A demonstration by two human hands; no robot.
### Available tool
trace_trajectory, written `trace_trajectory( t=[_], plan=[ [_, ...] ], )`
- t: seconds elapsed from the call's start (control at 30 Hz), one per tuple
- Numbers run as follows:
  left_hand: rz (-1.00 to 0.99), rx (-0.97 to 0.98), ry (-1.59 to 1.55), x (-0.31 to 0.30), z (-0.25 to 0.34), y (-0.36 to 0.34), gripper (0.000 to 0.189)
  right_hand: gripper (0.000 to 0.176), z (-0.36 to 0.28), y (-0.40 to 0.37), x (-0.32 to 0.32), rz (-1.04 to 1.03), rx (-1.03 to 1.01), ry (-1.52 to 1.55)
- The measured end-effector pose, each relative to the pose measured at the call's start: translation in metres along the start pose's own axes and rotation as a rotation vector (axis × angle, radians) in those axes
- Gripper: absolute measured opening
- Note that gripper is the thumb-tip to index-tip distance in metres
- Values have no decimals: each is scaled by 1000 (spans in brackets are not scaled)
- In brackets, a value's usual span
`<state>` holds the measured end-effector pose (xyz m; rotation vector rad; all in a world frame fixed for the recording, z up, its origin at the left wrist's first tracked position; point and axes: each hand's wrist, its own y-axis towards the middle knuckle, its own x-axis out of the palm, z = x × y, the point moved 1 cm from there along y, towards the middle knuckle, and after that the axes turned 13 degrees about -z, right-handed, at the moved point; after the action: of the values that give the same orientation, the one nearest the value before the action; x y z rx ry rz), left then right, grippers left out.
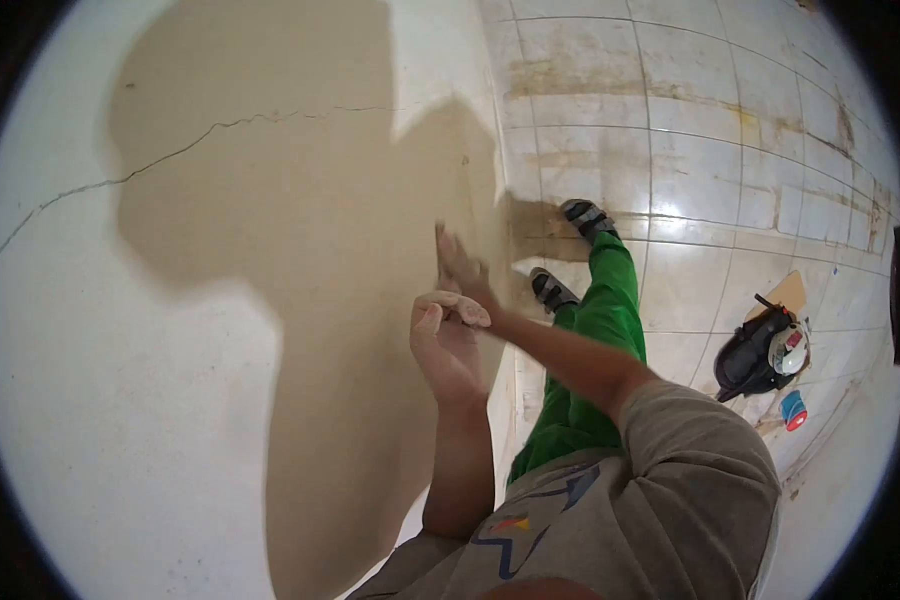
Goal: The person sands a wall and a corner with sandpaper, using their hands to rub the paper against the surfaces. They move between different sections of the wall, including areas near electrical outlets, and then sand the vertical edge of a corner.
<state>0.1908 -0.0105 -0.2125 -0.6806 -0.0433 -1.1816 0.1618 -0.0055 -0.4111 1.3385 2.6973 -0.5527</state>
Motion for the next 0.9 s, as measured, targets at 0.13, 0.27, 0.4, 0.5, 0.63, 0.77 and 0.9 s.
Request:
trace_trajectory(
  t=[0.13, 0.27, 0.4, 0.5, 0.63, 0.77, 0.9],
  plan=[
    [51, 8, -73, -4, 1, -2, 24, 67, 16, 130, -93, 307, -49, 188],
    [22, -5, 25, -26, -10, -11, 19, 65, 55, 222, -126, 454, -32, 118],
    [80, 54, 44, -35, -6, -7, 17, 60, 85, 186, -65, 440, -43, -148],
    [120, 54, 25, -39, -7, -4, 16, 60, 46, 80, -8, 321, -8, 129],
    [96, 81, 11, -36, -20, 4, 15, 69, 17, -52, 69, -49, 239, 170],
    [46, 80, 59, -22, -15, 9, 15, 70, -2, -54, 70, 86, 148, 159],
    [18, 116, 23, -21, -3, 6, 18, 66, 18, 89, -39, 307, -66, 280]
  ],
)
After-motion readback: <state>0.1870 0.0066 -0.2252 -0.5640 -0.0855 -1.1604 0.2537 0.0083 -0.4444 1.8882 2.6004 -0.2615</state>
